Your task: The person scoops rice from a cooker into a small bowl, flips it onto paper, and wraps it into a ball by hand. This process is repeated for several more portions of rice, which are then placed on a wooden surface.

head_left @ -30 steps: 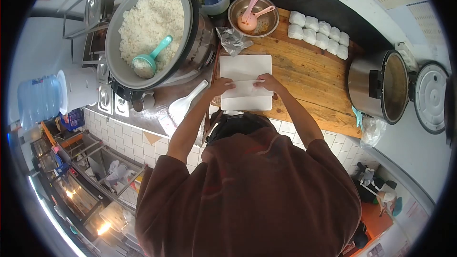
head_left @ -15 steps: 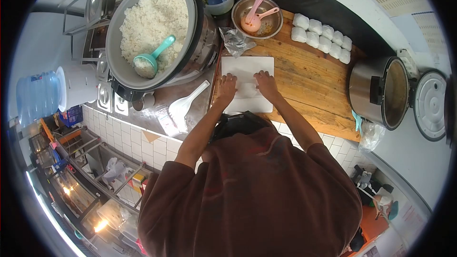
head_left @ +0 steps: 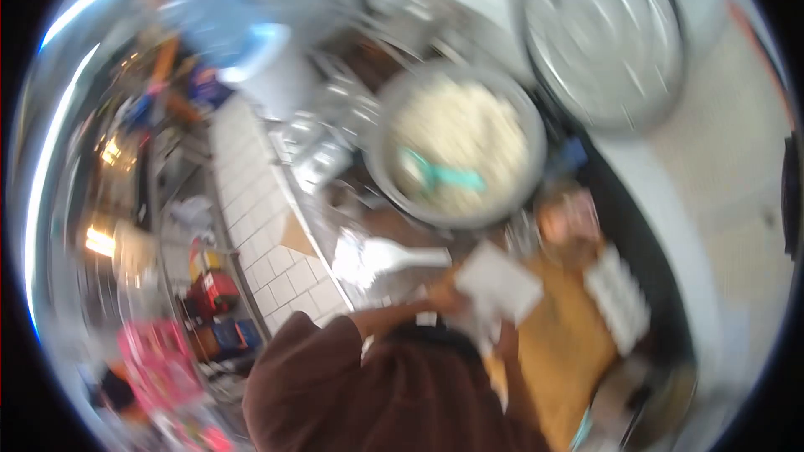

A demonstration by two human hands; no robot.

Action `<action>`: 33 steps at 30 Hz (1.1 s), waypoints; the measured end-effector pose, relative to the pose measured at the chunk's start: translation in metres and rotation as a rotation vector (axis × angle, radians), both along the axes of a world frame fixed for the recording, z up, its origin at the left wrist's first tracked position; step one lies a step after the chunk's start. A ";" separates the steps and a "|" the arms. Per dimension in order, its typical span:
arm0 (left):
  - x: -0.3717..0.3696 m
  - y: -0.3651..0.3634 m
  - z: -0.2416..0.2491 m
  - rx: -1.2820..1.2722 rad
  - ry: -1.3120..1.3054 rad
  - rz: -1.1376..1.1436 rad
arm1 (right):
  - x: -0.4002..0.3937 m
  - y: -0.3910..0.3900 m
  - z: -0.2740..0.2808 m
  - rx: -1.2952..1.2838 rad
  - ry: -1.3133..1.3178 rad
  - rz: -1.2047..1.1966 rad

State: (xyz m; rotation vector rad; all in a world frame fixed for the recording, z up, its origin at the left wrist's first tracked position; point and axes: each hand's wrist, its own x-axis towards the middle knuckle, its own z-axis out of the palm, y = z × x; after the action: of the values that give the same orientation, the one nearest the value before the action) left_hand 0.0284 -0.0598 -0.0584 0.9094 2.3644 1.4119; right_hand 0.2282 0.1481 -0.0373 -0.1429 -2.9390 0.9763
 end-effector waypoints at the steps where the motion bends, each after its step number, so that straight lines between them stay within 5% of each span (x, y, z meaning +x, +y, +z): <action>1: 0.016 -0.016 -0.104 -0.248 0.191 -0.255 | -0.001 0.006 0.014 0.077 0.005 0.125; 2: 0.008 -0.004 0.046 -0.290 -0.162 -0.040 | 0.009 0.020 -0.050 0.001 -0.066 0.109; 3: -0.004 -0.005 0.094 -0.192 -0.507 -0.068 | 0.011 0.028 -0.068 -0.039 0.208 0.215; 4: 0.005 0.001 0.042 -0.049 -0.133 0.030 | 0.007 0.029 -0.060 -0.109 0.135 0.214; 5: 0.007 0.011 -0.074 -0.275 0.067 -0.200 | 0.003 0.030 -0.058 -0.099 0.172 0.277; 6: 0.006 0.019 -0.109 -0.306 0.108 -0.395 | -0.002 0.031 -0.058 -0.124 0.127 0.230; 7: -0.007 0.023 -0.121 -0.338 0.147 -0.600 | -0.006 0.034 -0.060 -0.147 0.078 0.173; 8: -0.017 0.028 -0.098 -0.342 0.174 -0.575 | -0.010 0.038 -0.067 -0.171 0.032 0.108; 10: -0.015 0.041 -0.038 -0.488 -0.296 -0.349 | -0.014 0.049 -0.097 -0.216 -0.068 -0.018; 12: -0.022 0.052 -0.041 -0.563 0.145 -0.535 | -0.026 0.047 -0.121 -0.225 -0.107 -0.029; 13: -0.030 -0.005 -0.021 -0.561 0.151 -0.497 | -0.035 0.052 -0.130 0.217 0.113 0.415; 14: -0.035 -0.057 0.003 -0.534 0.081 -0.468 | -0.026 0.104 -0.276 0.668 0.344 0.839; 15: -0.036 -0.102 0.029 -0.503 0.012 -0.446 | -0.028 0.089 -0.287 0.897 0.412 0.616; 16: -0.035 -0.139 0.053 -0.471 -0.059 -0.426 | -0.046 0.076 -0.225 0.905 0.430 0.633; 17: -0.029 -0.169 0.072 -0.437 -0.134 -0.409 | -0.055 0.074 -0.204 0.510 0.136 0.395; 18: -0.023 -0.192 0.086 -0.402 -0.209 -0.393 | -0.067 0.036 -0.047 0.114 -0.154 0.153; 23: -0.016 -0.175 0.106 -0.214 -0.570 -0.352 | -0.090 0.040 -0.012 -0.229 -0.253 0.101; 28: -0.065 0.013 0.077 0.001 -0.930 -0.330 | -0.100 0.037 0.023 -0.660 -0.404 0.001; 29: -0.072 0.012 0.059 0.195 -0.468 -0.429 | -0.103 0.035 0.029 -0.745 -0.434 -0.019; 32: -0.072 -0.001 0.066 0.518 -0.583 -0.453 | -0.116 0.024 0.048 -0.818 -0.402 -0.043; 33: -0.065 -0.010 0.082 0.367 -0.535 -0.324 | -0.122 0.019 0.054 -0.814 -0.331 -0.061</action>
State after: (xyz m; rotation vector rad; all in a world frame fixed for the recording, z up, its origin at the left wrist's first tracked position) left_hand -0.0366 -0.0698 0.0236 0.8162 1.5296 1.7123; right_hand 0.1065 0.1667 0.0166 -0.4444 -2.5457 2.2501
